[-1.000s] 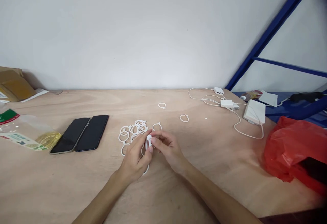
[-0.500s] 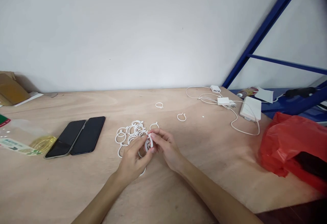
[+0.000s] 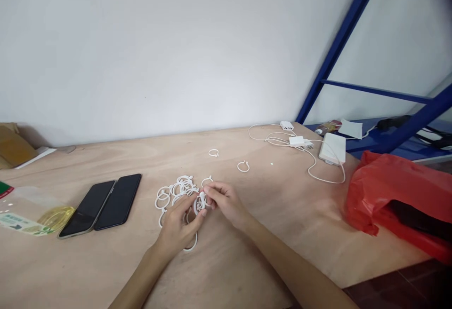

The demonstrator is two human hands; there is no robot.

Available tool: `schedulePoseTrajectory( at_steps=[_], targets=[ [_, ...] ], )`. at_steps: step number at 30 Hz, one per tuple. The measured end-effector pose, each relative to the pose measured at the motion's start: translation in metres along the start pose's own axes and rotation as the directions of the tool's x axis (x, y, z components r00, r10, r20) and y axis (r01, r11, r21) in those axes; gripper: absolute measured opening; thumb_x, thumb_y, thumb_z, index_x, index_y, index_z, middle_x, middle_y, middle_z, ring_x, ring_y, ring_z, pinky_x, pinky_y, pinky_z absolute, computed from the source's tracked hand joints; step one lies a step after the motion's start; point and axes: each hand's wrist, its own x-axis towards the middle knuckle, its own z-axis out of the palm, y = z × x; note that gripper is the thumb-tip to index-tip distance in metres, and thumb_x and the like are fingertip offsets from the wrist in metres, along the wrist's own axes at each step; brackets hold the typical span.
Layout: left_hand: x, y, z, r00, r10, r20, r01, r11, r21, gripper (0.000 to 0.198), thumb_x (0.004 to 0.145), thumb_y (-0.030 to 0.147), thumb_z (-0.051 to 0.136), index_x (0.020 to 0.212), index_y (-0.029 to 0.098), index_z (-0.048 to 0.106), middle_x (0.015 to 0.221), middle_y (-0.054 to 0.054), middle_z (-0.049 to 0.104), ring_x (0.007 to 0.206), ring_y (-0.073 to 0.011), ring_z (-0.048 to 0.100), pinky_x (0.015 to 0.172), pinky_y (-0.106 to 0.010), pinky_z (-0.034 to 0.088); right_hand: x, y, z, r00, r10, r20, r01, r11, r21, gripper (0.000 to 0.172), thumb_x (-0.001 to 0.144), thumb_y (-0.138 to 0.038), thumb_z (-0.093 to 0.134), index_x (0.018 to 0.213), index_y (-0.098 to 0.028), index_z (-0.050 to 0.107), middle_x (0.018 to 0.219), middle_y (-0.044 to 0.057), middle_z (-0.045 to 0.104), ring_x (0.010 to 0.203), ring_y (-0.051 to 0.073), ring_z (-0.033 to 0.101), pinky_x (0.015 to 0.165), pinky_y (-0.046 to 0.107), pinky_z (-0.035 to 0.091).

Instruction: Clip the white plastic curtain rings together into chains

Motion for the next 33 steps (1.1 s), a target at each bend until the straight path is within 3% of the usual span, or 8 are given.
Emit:
schedulePoseTrajectory(
  at_steps=[3, 5, 7, 10, 17, 22, 24, 33],
  targets=[
    [0.003, -0.003, -0.008, 0.999, -0.028, 0.023, 0.026, 0.997, 0.079, 0.039, 0.087, 0.039, 0.050, 0.120, 0.017, 0.056, 0.086, -0.005, 0.064, 0.077, -0.0184, 0.058, 0.073, -0.033, 0.049, 0.010, -0.002, -0.030, 0.956, -0.197, -0.218, 0.054, 0.847, -0.529, 0.025, 0.084, -0.037, 0.052, 0.091, -0.018, 0.066, 0.078, 0.004, 0.065, 0.072, 0.017, 0.058, 0.068, 0.028, 0.042],
    [0.006, -0.006, -0.014, 0.998, -0.056, 0.033, 0.050, 0.988, 0.147, 0.045, 0.087, 0.040, 0.050, 0.127, 0.019, 0.050, 0.093, -0.006, 0.063, 0.083, -0.0207, 0.059, 0.079, -0.036, 0.049, 0.016, -0.001, -0.054, 0.913, -0.230, -0.337, -0.135, 0.609, -0.782, 0.030, 0.085, -0.030, 0.049, 0.110, -0.019, 0.062, 0.093, 0.008, 0.067, 0.087, 0.022, 0.060, 0.077, 0.031, 0.041],
    [0.008, -0.009, -0.020, 0.995, -0.098, 0.025, 0.091, 0.975, 0.201, 0.047, 0.086, 0.040, 0.051, 0.128, 0.021, 0.047, 0.099, -0.007, 0.063, 0.088, -0.0224, 0.060, 0.080, -0.038, 0.049, 0.019, 0.003, -0.075, 0.897, -0.163, -0.411, -0.312, 0.426, -0.849, 0.036, 0.086, -0.028, 0.047, 0.119, -0.018, 0.058, 0.105, 0.013, 0.066, 0.095, 0.025, 0.060, 0.079, 0.033, 0.040],
    [0.013, -0.012, -0.026, 0.993, -0.120, 0.007, 0.115, 0.960, 0.255, 0.041, 0.085, 0.039, 0.051, 0.121, 0.020, 0.052, 0.101, -0.008, 0.063, 0.091, -0.0236, 0.059, 0.082, -0.040, 0.047, 0.017, 0.011, -0.093, 0.915, -0.111, -0.389, -0.332, 0.343, -0.879, 0.031, 0.086, -0.028, 0.047, 0.112, -0.017, 0.062, 0.106, 0.016, 0.065, 0.094, 0.027, 0.061, 0.079, 0.034, 0.040],
    [0.039, -0.027, -0.026, 1.000, -0.026, 0.005, 0.023, 0.958, 0.286, 0.042, 0.085, 0.032, 0.051, 0.124, 0.020, 0.054, 0.106, -0.009, 0.063, 0.100, -0.0261, 0.054, 0.090, -0.044, 0.043, 0.013, 0.020, -0.085, 0.937, -0.178, -0.300, -0.187, 0.469, -0.863, 0.017, 0.083, -0.023, 0.048, 0.085, -0.017, 0.065, 0.083, 0.006, 0.067, 0.078, 0.018, 0.060, 0.071, 0.027, 0.041],
    [0.041, -0.033, -0.015, 0.996, -0.015, -0.086, 0.035, 0.973, 0.229, 0.046, 0.083, 0.034, 0.055, 0.127, 0.022, 0.054, 0.120, -0.010, 0.056, 0.110, -0.0274, 0.050, 0.097, -0.047, 0.040, 0.012, 0.010, -0.057, 0.912, -0.157, -0.378, -0.035, 0.890, -0.454, 0.031, 0.075, -0.046, 0.063, 0.071, -0.016, 0.062, 0.063, 0.001, 0.059, 0.060, 0.014, 0.052, 0.058, 0.026, 0.040],
    [0.038, -0.027, -0.011, 0.989, -0.037, -0.145, 0.059, 0.986, 0.154, 0.044, 0.084, 0.037, 0.054, 0.124, 0.021, 0.056, 0.121, -0.011, 0.056, 0.112, -0.0271, 0.050, 0.099, -0.047, 0.039, 0.009, 0.004, -0.040, 0.923, -0.095, -0.372, 0.010, 0.974, -0.225, 0.032, 0.066, -0.047, 0.071, 0.069, -0.016, 0.062, 0.063, 0.000, 0.058, 0.060, 0.014, 0.051, 0.058, 0.026, 0.039],
    [0.028, 0.012, 0.004, 0.970, -0.226, -0.087, 0.181, 0.915, -0.360, 0.035, 0.084, 0.037, 0.056, 0.112, 0.018, 0.061, 0.108, -0.008, 0.068, 0.104, -0.0232, 0.060, 0.092, -0.039, 0.047, -0.008, 0.001, 0.015, 0.999, 0.017, 0.045, -0.033, 0.915, 0.401, 0.020, 0.069, -0.037, 0.071, 0.069, -0.017, 0.068, 0.065, 0.000, 0.058, 0.064, 0.013, 0.048, 0.064, 0.027, 0.039]
  ],
)
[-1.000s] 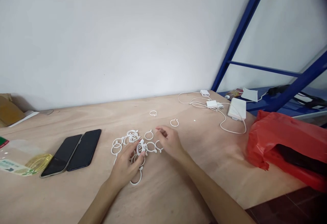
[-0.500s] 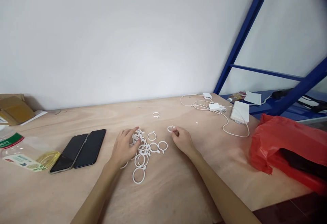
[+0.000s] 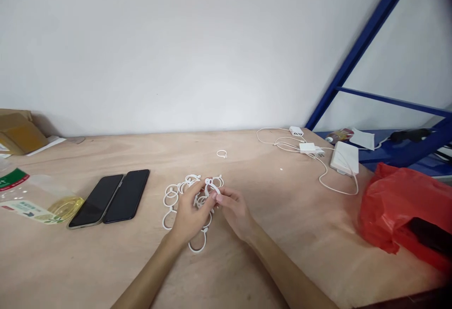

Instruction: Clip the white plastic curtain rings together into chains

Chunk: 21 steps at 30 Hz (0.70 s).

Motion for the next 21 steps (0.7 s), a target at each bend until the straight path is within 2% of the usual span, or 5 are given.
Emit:
schedulePoseTrajectory(
  at_steps=[4, 10, 16, 18, 21],
  targets=[
    [-0.006, 0.003, 0.002, 1.000, 0.006, -0.011, -0.007, 0.998, -0.065, 0.038, 0.081, 0.032, 0.059, 0.115, 0.016, 0.059, 0.110, -0.009, 0.067, 0.102, -0.0227, 0.062, 0.090, -0.036, 0.049, -0.002, -0.005, -0.001, 0.992, 0.107, 0.064, -0.114, 0.986, 0.121, 0.015, 0.069, -0.032, 0.069, 0.073, -0.018, 0.068, 0.073, 0.002, 0.061, 0.068, 0.015, 0.051, 0.068, 0.028, 0.041],
    [-0.010, 0.005, 0.004, 0.990, 0.137, -0.044, -0.136, 0.990, 0.033, 0.047, 0.072, 0.024, 0.064, 0.118, 0.018, 0.057, 0.110, -0.009, 0.067, 0.105, -0.0252, 0.061, 0.090, -0.039, 0.050, -0.004, -0.010, 0.001, 0.980, 0.179, 0.090, -0.192, 0.965, 0.177, 0.016, 0.065, -0.026, 0.072, 0.076, -0.019, 0.063, 0.081, 0.003, 0.065, 0.072, 0.016, 0.055, 0.073, 0.031, 0.043],
    [-0.014, 0.002, 0.007, 0.999, 0.001, -0.046, -0.003, 0.999, -0.044, 0.044, 0.076, 0.028, 0.063, 0.118, 0.019, 0.054, 0.111, -0.008, 0.067, 0.104, -0.0239, 0.062, 0.088, -0.037, 0.051, -0.003, -0.008, -0.002, 0.980, 0.178, 0.091, -0.187, 0.977, 0.106, 0.022, 0.063, -0.027, 0.075, 0.076, -0.019, 0.059, 0.081, 0.002, 0.064, 0.078, 0.017, 0.056, 0.076, 0.031, 0.044],
    [-0.014, 0.001, 0.007, 0.999, -0.020, -0.029, 0.017, 0.995, -0.102, 0.042, 0.079, 0.028, 0.061, 0.118, 0.018, 0.054, 0.115, -0.009, 0.065, 0.108, -0.0241, 0.060, 0.090, -0.036, 0.050, -0.002, -0.008, -0.006, 0.987, 0.154, 0.048, -0.155, 0.987, 0.033, 0.023, 0.063, -0.028, 0.077, 0.075, -0.019, 0.059, 0.076, 0.000, 0.062, 0.073, 0.015, 0.055, 0.073, 0.029, 0.042],
    [-0.014, -0.001, 0.007, 1.000, 0.003, -0.001, -0.003, 0.989, -0.150, 0.041, 0.081, 0.026, 0.061, 0.121, 0.021, 0.054, 0.123, -0.008, 0.060, 0.117, -0.0235, 0.054, 0.097, -0.037, 0.045, -0.001, -0.009, -0.010, 0.994, 0.061, -0.087, -0.065, 0.997, -0.049, 0.022, 0.067, -0.034, 0.075, 0.075, -0.020, 0.061, 0.072, -0.001, 0.061, 0.066, 0.012, 0.052, 0.066, 0.026, 0.040]
  ],
)
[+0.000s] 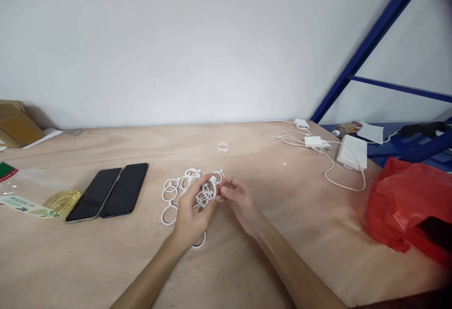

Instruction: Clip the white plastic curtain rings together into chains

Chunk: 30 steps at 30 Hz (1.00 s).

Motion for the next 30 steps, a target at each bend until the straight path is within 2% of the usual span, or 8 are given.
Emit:
schedulePoseTrajectory(
  at_steps=[4, 7, 13, 17, 23, 27, 30],
  targets=[
    [0.0001, -0.0003, 0.0024, 0.997, 0.059, 0.039, -0.060, 0.998, 0.022, 0.042, 0.081, 0.022, 0.062, 0.122, 0.027, 0.057, 0.122, -0.007, 0.055, 0.118, -0.0232, 0.051, 0.100, -0.038, 0.042, 0.0020, 0.0004, -0.0023, 0.989, -0.125, -0.075, 0.121, 0.991, -0.048, 0.022, 0.071, -0.036, 0.073, 0.087, -0.023, 0.068, 0.071, -0.002, 0.061, 0.065, 0.012, 0.052, 0.064, 0.026, 0.041],
    [-0.0008, -0.0019, 0.0051, 0.998, 0.046, 0.051, -0.045, 0.999, -0.014, 0.047, 0.079, 0.022, 0.064, 0.125, 0.027, 0.055, 0.120, -0.008, 0.054, 0.114, -0.0230, 0.053, 0.096, -0.037, 0.045, 0.0031, 0.0025, -0.0028, 0.979, -0.173, -0.106, 0.165, 0.983, -0.080, 0.017, 0.071, -0.035, 0.072, 0.083, -0.023, 0.072, 0.075, 0.000, 0.063, 0.069, 0.013, 0.054, 0.064, 0.026, 0.043],
    [-0.0009, -0.0029, 0.0074, 0.996, -0.046, 0.073, 0.049, 0.998, -0.041, 0.049, 0.072, 0.026, 0.072, 0.119, 0.021, 0.057, 0.119, -0.009, 0.060, 0.108, -0.0239, 0.057, 0.092, -0.037, 0.047, 0.0027, 0.0027, -0.0034, 0.977, -0.152, -0.150, 0.140, 0.986, -0.091, 0.016, 0.071, -0.036, 0.072, 0.077, -0.021, 0.070, 0.076, 0.001, 0.066, 0.068, 0.014, 0.057, 0.065, 0.028, 0.046],
    [0.0000, 0.0023, 0.0067, 0.983, -0.119, 0.137, 0.127, 0.991, -0.048, 0.041, 0.077, 0.034, 0.068, 0.115, 0.019, 0.061, 0.108, -0.009, 0.066, 0.098, -0.0222, 0.062, 0.086, -0.035, 0.049, 0.0026, 0.0024, -0.0052, 0.981, -0.153, -0.122, 0.136, 0.981, -0.139, 0.018, 0.073, -0.037, 0.070, 0.076, -0.020, 0.068, 0.071, 0.000, 0.066, 0.066, 0.014, 0.057, 0.065, 0.028, 0.045],
    [-0.0009, 0.0006, 0.0040, 0.988, -0.060, 0.145, 0.063, 0.998, -0.018, 0.039, 0.082, 0.033, 0.062, 0.119, 0.018, 0.061, 0.115, -0.008, 0.065, 0.109, -0.0231, 0.057, 0.091, -0.034, 0.046, 0.0041, 0.0034, -0.0066, 0.982, -0.179, -0.062, 0.158, 0.955, -0.251, 0.022, 0.077, -0.040, 0.065, 0.082, -0.019, 0.069, 0.075, 0.002, 0.067, 0.070, 0.016, 0.059, 0.068, 0.029, 0.047],
    [-0.0013, 0.0001, 0.0039, 0.986, -0.024, 0.163, 0.020, 0.999, 0.029, 0.036, 0.084, 0.033, 0.059, 0.117, 0.018, 0.062, 0.108, -0.009, 0.067, 0.102, -0.0226, 0.059, 0.089, -0.034, 0.046, 0.0020, 0.0035, -0.0053, 0.970, -0.243, -0.032, 0.224, 0.931, -0.287, 0.022, 0.080, -0.039, 0.061, 0.074, -0.019, 0.066, 0.071, 0.001, 0.064, 0.069, 0.015, 0.059, 0.068, 0.028, 0.047],
    [0.0014, 0.0036, 0.0013, 0.980, -0.003, 0.200, -0.023, 0.991, 0.129, 0.032, 0.084, 0.032, 0.058, 0.112, 0.018, 0.064, 0.101, -0.007, 0.067, 0.096, -0.0223, 0.060, 0.085, -0.034, 0.048, 0.0002, 0.0059, -0.0048, 0.969, -0.242, -0.043, 0.219, 0.931, -0.291, 0.022, 0.080, -0.038, 0.060, 0.072, -0.018, 0.065, 0.069, 0.001, 0.064, 0.068, 0.015, 0.058, 0.066, 0.027, 0.046]
  ],
)
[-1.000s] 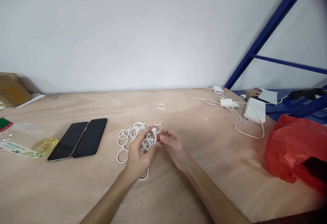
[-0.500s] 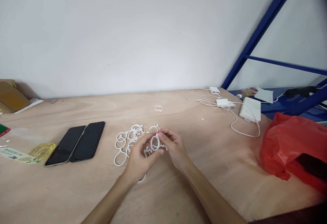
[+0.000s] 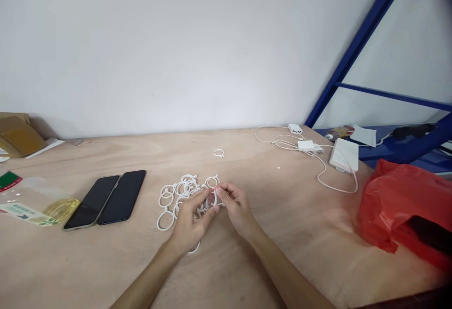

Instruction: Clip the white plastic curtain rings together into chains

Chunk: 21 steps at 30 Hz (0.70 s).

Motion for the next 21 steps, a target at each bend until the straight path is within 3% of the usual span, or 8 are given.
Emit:
schedulePoseTrajectory(
  at_steps=[4, 6, 8, 9, 14, 21],
  targets=[
    [0.002, -0.003, -0.007, 0.999, 0.051, -0.001, -0.049, 0.972, 0.229, 0.032, 0.082, 0.027, 0.056, 0.113, 0.019, 0.062, 0.108, -0.009, 0.063, 0.099, -0.0230, 0.058, 0.088, -0.038, 0.047, 0.009, 0.008, -0.003, 0.997, 0.072, -0.032, -0.074, 0.995, -0.069, 0.023, 0.077, -0.039, 0.062, 0.075, -0.017, 0.068, 0.072, 0.002, 0.066, 0.068, 0.016, 0.060, 0.064, 0.027, 0.047],
    [0.002, -0.010, -0.009, 0.995, 0.095, -0.041, -0.077, 0.942, 0.326, 0.040, 0.080, 0.021, 0.055, 0.120, 0.020, 0.058, 0.113, -0.009, 0.058, 0.106, -0.0244, 0.054, 0.094, -0.041, 0.044, 0.024, 0.014, -0.009, 0.991, 0.072, -0.111, -0.097, 0.968, -0.233, 0.026, 0.078, -0.040, 0.058, 0.080, -0.016, 0.069, 0.075, 0.003, 0.068, 0.069, 0.017, 0.061, 0.064, 0.027, 0.048],
    [0.002, -0.016, -0.009, 0.990, 0.134, -0.053, -0.102, 0.910, 0.401, 0.052, 0.074, 0.015, 0.055, 0.125, 0.021, 0.055, 0.118, -0.009, 0.054, 0.110, -0.0261, 0.049, 0.097, -0.045, 0.041, 0.048, 0.021, -0.019, 0.972, 0.001, -0.235, -0.123, 0.854, -0.506, 0.026, 0.079, -0.036, 0.053, 0.085, -0.016, 0.069, 0.080, 0.003, 0.070, 0.074, 0.017, 0.064, 0.067, 0.027, 0.049],
    [0.002, -0.019, -0.010, 0.988, 0.144, -0.052, -0.109, 0.898, 0.426, 0.057, 0.072, 0.014, 0.056, 0.128, 0.022, 0.053, 0.121, -0.009, 0.052, 0.111, -0.0266, 0.048, 0.098, -0.046, 0.040, 0.061, 0.024, -0.024, 0.964, -0.021, -0.265, -0.136, 0.819, -0.558, 0.025, 0.078, -0.032, 0.053, 0.089, -0.016, 0.069, 0.086, 0.005, 0.071, 0.079, 0.018, 0.064, 0.073, 0.028, 0.049],
    [0.004, -0.021, -0.013, 0.983, 0.160, -0.086, -0.102, 0.879, 0.465, 0.050, 0.075, 0.020, 0.057, 0.124, 0.024, 0.056, 0.120, -0.009, 0.050, 0.108, -0.0266, 0.046, 0.096, -0.047, 0.040, 0.117, 0.040, -0.044, 0.950, -0.047, -0.310, -0.200, 0.670, -0.714, 0.032, 0.073, -0.024, 0.057, 0.101, -0.014, 0.067, 0.096, 0.011, 0.069, 0.094, 0.023, 0.063, 0.085, 0.032, 0.044],
    [0.005, -0.018, -0.014, 0.976, 0.176, -0.127, -0.101, 0.886, 0.453, 0.036, 0.080, 0.023, 0.056, 0.116, 0.023, 0.060, 0.114, -0.009, 0.052, 0.105, -0.0249, 0.049, 0.093, -0.044, 0.041, 0.140, 0.050, -0.034, 0.943, -0.025, -0.330, -0.274, 0.500, -0.821, 0.024, 0.078, -0.033, 0.059, 0.093, -0.018, 0.069, 0.104, 0.015, 0.066, 0.101, 0.029, 0.060, 0.084, 0.037, 0.042]
  ],
)
